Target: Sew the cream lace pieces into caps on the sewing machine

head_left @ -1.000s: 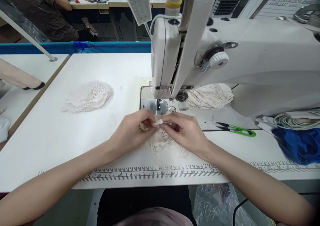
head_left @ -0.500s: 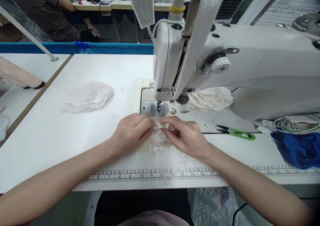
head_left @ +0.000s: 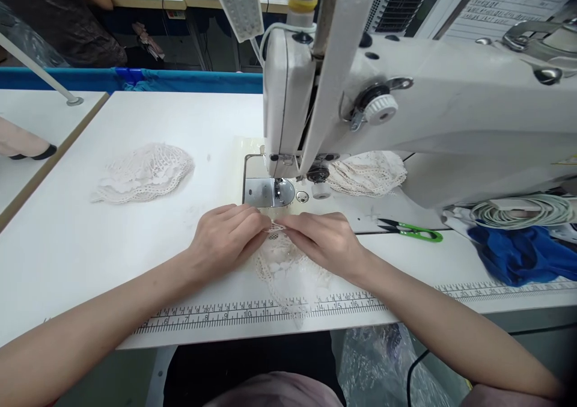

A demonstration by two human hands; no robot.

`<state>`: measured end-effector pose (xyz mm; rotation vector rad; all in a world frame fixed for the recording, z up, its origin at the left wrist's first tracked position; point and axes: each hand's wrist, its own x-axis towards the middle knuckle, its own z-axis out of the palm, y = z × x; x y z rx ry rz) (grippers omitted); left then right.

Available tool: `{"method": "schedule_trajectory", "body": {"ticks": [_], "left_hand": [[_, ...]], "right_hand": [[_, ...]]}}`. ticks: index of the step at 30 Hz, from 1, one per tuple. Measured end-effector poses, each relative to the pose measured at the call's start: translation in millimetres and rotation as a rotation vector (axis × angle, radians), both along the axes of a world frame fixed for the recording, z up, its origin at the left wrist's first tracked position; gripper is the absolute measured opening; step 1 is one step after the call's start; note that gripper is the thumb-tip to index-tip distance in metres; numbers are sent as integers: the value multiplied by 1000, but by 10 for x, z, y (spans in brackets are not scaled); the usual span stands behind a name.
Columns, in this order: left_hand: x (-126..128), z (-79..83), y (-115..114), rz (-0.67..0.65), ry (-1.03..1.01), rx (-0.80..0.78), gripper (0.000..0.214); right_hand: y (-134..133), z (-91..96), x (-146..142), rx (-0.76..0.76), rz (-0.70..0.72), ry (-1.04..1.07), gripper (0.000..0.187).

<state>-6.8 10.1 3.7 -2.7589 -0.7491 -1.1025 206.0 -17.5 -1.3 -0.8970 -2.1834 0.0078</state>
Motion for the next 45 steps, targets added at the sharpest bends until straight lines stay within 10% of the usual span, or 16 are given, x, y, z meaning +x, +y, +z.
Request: {"method": "schedule_trajectory", "body": {"ticks": [12, 15, 19, 23, 29, 34, 41, 45], "left_hand": [[39, 18, -68, -47, -156, -322, 8], [41, 148, -102, -83, -180, -694, 8], [48, 319, -159, -241, -52, -1268, 17], [64, 170, -139, -100, 52, -871, 21], [76, -115, -28, 127, 133, -244, 14], [70, -85, -78, 59, 218, 109, 13], [54, -74, -145, 76, 324, 44, 26], [76, -72, -61, 106, 318, -6, 24]], "right_hand": [[-57, 204, 63, 518, 117, -240, 4], [-134, 352, 95, 236, 121, -161, 6], [-160, 672, 139, -615, 156, -36, 11], [14, 653, 82, -881, 63, -110, 15], [229, 118, -34, -637, -175, -119, 16], [271, -4, -16, -462, -231, -210, 22], [166, 31, 68, 35, -220, -421, 18], [102, 37, 45, 56, -237, -450, 23]]}}
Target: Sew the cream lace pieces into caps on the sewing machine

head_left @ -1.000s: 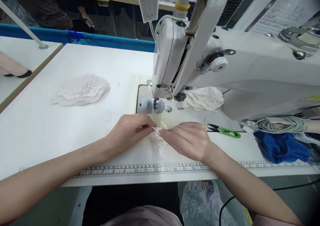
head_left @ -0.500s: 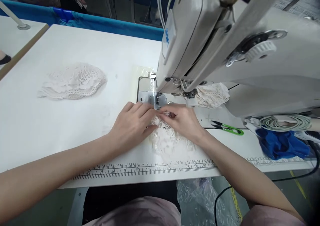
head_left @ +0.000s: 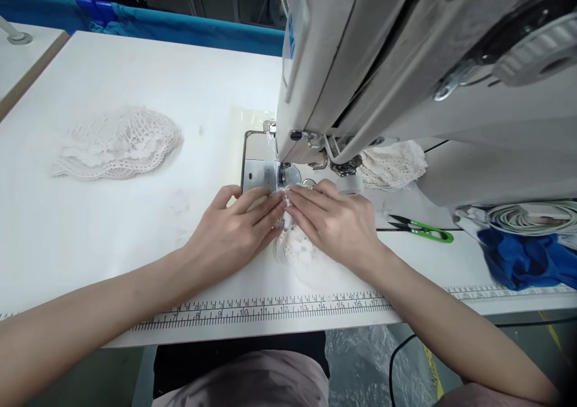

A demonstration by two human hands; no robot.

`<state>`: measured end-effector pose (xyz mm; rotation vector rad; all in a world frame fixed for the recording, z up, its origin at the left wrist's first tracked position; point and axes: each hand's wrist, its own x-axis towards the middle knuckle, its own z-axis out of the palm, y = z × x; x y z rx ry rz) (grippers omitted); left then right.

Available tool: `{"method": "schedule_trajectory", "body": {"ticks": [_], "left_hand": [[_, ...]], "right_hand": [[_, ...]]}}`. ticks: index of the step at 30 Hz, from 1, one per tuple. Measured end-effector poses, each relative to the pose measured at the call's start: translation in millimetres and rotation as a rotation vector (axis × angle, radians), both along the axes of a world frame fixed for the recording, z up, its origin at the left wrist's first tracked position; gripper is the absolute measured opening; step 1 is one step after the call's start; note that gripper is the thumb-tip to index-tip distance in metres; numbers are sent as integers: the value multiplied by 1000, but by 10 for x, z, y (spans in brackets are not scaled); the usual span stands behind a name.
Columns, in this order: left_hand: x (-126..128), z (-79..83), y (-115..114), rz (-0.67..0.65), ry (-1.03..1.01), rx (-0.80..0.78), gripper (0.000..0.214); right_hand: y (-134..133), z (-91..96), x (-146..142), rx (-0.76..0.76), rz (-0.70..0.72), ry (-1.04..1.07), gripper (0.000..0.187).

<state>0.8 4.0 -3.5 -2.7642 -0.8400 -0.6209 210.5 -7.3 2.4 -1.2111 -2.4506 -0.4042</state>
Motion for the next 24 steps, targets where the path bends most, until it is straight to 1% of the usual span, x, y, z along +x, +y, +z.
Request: {"method": "schedule_trajectory", "body": {"ticks": [4, 7, 14, 21, 24], "left_hand": [[5, 8, 9, 28, 34, 8, 26], [-2, 13, -24, 48, 66, 21, 29], [22, -5, -3, 73, 47, 11, 30], [40, -5, 8, 85, 51, 27, 31], [42, -1, -1, 82, 29, 25, 31]], "right_hand": [[11, -30, -14, -77, -60, -59, 33], [44, -58, 5, -74, -69, -72, 36], [112, -93, 23, -76, -96, -55, 31], [124, -89, 22, -64, -104, -53, 35], [123, -82, 21, -80, -116, -38, 34]]}}
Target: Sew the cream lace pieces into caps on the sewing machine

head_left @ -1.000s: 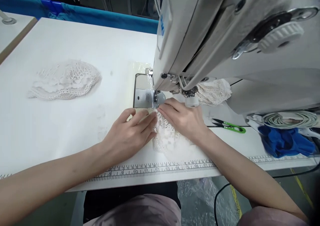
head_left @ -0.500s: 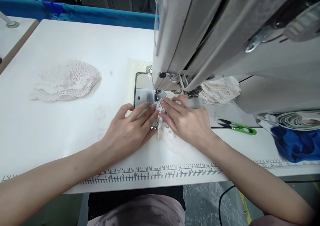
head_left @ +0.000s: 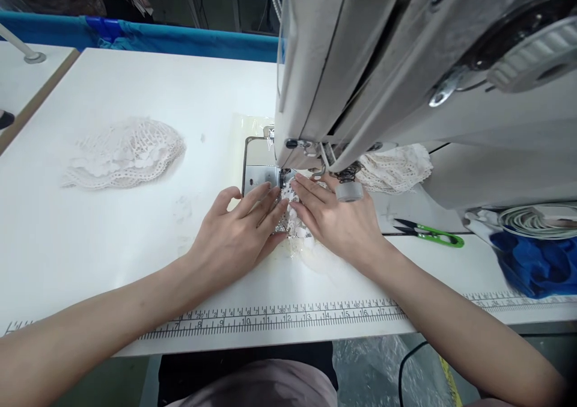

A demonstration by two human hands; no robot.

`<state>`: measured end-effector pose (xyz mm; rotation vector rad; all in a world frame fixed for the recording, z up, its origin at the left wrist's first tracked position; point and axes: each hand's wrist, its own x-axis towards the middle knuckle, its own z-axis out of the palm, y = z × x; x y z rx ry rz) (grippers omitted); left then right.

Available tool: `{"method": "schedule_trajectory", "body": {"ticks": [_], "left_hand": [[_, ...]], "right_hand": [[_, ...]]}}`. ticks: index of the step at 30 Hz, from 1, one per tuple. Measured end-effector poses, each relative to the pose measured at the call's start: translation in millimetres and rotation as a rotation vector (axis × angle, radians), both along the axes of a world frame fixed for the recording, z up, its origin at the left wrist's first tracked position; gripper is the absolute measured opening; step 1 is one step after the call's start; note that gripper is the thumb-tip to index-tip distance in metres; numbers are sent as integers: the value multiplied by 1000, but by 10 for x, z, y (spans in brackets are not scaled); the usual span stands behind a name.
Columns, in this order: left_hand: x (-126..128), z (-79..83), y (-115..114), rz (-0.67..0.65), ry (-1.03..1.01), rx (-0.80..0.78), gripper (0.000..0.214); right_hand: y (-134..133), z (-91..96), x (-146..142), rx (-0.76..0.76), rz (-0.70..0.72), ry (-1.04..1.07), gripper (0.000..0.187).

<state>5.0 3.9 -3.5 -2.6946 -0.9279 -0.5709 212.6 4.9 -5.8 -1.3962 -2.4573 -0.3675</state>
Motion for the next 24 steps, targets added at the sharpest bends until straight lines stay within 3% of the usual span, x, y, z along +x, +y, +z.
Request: {"method": "schedule_trajectory", "body": {"ticks": [24], "left_hand": [[2, -6, 67, 24, -6, -25, 34]], "right_hand": [[90, -29, 77, 77, 29, -24, 30]]}}
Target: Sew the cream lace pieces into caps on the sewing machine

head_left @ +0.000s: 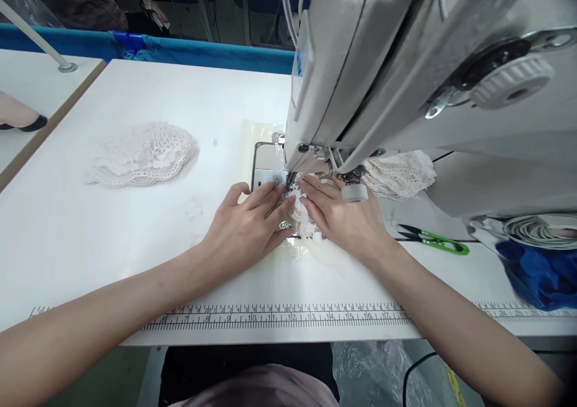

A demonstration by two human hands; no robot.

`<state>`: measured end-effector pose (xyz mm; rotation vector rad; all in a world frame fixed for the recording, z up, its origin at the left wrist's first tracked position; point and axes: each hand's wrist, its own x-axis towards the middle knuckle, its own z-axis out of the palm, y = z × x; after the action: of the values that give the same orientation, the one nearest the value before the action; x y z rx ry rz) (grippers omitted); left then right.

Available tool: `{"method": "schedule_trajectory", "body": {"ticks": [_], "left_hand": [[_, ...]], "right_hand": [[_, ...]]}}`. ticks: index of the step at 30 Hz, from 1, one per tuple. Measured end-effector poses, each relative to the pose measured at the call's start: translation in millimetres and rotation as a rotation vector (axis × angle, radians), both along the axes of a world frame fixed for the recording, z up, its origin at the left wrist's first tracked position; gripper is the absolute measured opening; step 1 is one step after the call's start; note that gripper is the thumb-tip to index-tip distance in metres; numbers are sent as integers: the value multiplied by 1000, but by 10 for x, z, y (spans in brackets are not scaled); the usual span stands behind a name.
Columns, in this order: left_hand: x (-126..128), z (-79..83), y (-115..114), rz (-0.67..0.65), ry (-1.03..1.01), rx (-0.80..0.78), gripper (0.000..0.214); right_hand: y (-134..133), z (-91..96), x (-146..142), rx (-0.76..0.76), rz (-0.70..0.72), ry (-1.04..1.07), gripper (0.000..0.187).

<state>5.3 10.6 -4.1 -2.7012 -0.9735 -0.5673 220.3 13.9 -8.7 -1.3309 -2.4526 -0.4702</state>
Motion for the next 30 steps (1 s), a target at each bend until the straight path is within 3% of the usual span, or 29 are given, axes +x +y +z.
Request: {"method": "schedule_trajectory", "body": {"ticks": [4, 9, 12, 17, 21, 26, 28, 30], "left_hand": [[9, 12, -3, 13, 34, 22, 35], [10, 49, -15, 5, 90, 49, 28], [11, 96, 50, -80, 79, -32, 27], [71, 150, 291, -84, 13, -272, 26], [101, 153, 444, -30, -161, -483, 23], [42, 182, 486, -60, -345, -744, 23], [3, 161, 466, -88, -341, -729, 21], [-41, 114, 424, -125, -288, -574, 19]], "right_hand": [[-68, 110, -1, -7, 75, 22, 25], [-210, 303, -40, -331, 52, 103, 30], [-219, 307, -38, -449, -20, 160, 16], [-163, 224, -37, -430, -96, 364, 22], [-146, 216, -68, -464, -66, 474, 21], [-129, 135, -69, -459, -21, 447, 25], [-123, 89, -55, -401, 19, 428, 20], [-126, 64, -44, -311, 82, 389, 21]]}}
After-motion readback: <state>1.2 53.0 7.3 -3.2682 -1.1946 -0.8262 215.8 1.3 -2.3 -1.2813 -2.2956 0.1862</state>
